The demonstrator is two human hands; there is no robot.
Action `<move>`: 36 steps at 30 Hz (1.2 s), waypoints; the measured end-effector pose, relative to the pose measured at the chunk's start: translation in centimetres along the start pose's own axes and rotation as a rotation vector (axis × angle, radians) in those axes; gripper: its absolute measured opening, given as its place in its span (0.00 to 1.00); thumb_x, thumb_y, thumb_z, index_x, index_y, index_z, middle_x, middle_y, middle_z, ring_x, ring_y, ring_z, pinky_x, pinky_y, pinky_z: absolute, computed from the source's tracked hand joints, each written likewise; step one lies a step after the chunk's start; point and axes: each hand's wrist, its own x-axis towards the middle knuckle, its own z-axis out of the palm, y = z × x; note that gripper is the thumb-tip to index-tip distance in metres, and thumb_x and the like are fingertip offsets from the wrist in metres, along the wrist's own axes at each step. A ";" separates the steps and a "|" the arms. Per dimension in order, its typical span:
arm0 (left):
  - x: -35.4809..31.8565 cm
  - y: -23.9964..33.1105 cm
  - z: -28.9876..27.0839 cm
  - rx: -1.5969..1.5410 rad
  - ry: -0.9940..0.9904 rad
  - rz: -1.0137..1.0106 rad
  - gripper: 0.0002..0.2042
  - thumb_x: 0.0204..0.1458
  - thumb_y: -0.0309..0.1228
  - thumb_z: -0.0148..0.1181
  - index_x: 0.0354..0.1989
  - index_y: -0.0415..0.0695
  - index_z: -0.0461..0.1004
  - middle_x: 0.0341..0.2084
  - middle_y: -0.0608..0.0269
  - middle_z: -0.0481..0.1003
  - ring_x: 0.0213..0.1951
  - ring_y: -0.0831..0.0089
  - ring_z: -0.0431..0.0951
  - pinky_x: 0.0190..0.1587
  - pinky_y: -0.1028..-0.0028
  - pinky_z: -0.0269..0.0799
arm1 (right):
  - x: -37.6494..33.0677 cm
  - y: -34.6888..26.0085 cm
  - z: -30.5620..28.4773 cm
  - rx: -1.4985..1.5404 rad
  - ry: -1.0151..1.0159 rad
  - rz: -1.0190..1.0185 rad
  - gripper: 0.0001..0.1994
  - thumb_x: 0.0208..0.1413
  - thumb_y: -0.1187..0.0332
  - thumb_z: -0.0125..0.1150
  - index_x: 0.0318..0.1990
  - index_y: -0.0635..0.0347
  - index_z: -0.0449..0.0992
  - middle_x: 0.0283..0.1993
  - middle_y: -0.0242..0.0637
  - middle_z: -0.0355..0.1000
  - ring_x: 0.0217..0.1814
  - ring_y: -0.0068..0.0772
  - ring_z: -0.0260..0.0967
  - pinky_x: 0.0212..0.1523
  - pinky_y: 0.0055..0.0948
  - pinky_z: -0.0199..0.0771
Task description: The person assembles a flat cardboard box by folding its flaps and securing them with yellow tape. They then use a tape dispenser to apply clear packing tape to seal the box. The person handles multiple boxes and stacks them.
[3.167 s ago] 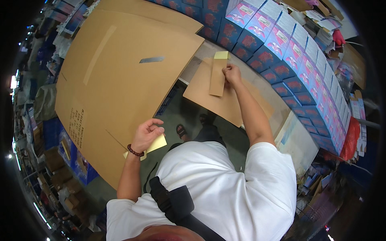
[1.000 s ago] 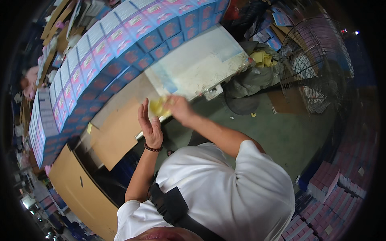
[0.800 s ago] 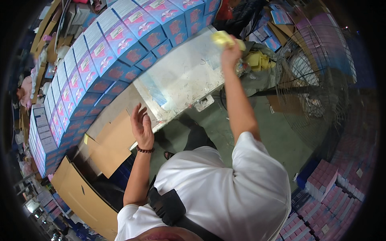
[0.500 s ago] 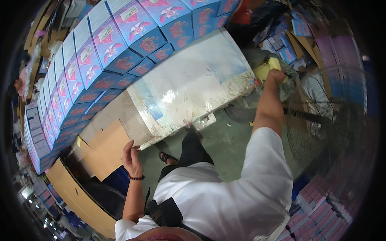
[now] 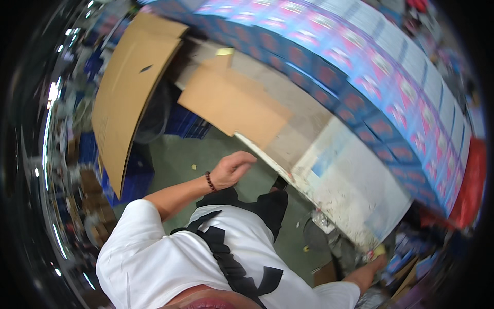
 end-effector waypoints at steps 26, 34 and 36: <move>-44.8 -19.1 -43.5 0.626 1.267 -0.675 0.11 0.51 0.29 0.55 0.43 0.41 0.74 0.41 0.51 0.74 0.47 0.53 0.72 0.51 0.63 0.68 | -79.5 -67.6 -26.9 0.907 -0.136 -2.057 0.09 0.60 0.67 0.55 0.42 0.62 0.78 0.40 0.39 0.73 0.40 0.38 0.72 0.41 0.28 0.70; -53.4 -22.9 -43.1 0.573 1.271 -1.335 0.24 0.49 0.44 0.58 0.53 0.43 0.71 0.50 0.51 0.72 0.54 0.53 0.69 0.56 0.63 0.65 | -93.5 -78.3 -24.3 0.262 0.219 -2.109 0.17 0.58 0.56 0.54 0.47 0.56 0.77 0.50 0.43 0.72 0.51 0.47 0.68 0.48 0.41 0.71; -54.1 -23.6 -43.0 0.424 1.296 -1.398 0.28 0.50 0.47 0.57 0.55 0.41 0.69 0.50 0.50 0.73 0.53 0.54 0.70 0.55 0.63 0.66 | -95.0 -78.6 -23.8 0.043 0.250 -2.061 0.17 0.57 0.54 0.54 0.46 0.56 0.77 0.49 0.43 0.72 0.51 0.48 0.68 0.49 0.42 0.70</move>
